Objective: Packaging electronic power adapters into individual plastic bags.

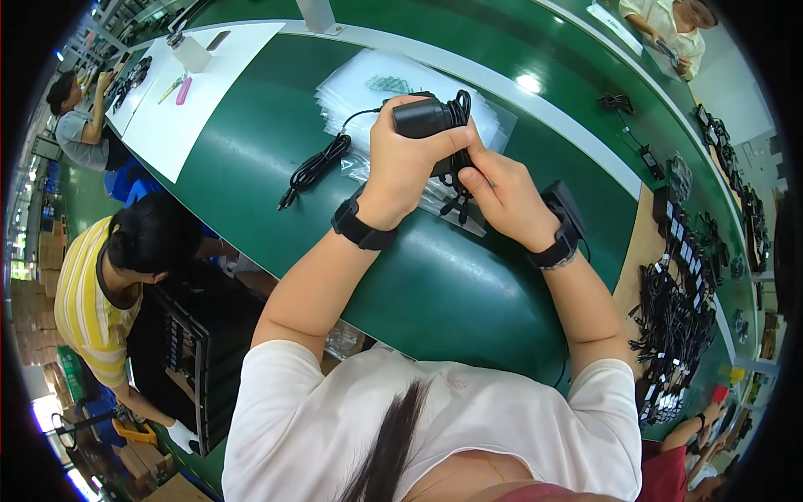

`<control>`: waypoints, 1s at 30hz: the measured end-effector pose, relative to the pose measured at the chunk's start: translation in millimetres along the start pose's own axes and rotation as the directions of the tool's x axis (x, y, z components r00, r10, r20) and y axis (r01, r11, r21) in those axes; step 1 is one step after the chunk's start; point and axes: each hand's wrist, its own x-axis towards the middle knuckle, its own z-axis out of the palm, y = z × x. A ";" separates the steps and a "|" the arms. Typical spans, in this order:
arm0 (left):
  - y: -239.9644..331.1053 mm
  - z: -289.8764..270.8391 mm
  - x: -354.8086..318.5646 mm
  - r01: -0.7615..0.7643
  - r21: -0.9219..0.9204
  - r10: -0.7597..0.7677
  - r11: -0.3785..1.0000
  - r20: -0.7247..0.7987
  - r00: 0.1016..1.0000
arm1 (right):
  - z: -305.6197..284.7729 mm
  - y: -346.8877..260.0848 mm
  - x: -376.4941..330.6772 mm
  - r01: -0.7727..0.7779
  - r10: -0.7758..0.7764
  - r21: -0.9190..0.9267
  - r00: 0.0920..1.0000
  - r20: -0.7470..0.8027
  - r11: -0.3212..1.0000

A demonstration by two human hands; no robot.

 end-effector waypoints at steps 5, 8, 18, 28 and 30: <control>17.8 1.0 -2.4 -0.194 0.125 0.200 0.973 -0.037 0.979 | -4.1 -13.5 5.8 0.238 -0.265 -0.146 0.940 -0.213 0.960; 31.9 -11.0 1.9 -0.367 0.052 0.370 0.929 -0.071 0.926 | -15.8 -24.5 2.0 -0.029 0.006 -0.093 0.972 -0.233 0.995; -0.2 -1.8 -16.6 -0.496 0.117 0.474 0.860 0.174 0.863 | 8.8 -7.3 8.9 -0.294 0.618 0.955 0.758 0.207 0.041; -11.6 13.0 -14.9 0.005 -0.215 -0.012 0.977 -0.032 0.999 | 21.1 -10.0 3.1 -0.094 0.228 0.445 0.939 -0.258 0.890; -12.7 13.7 -17.0 0.038 -0.258 -0.039 0.965 -0.001 0.999 | 16.8 -9.0 1.8 -0.146 0.287 0.548 0.940 -0.182 0.824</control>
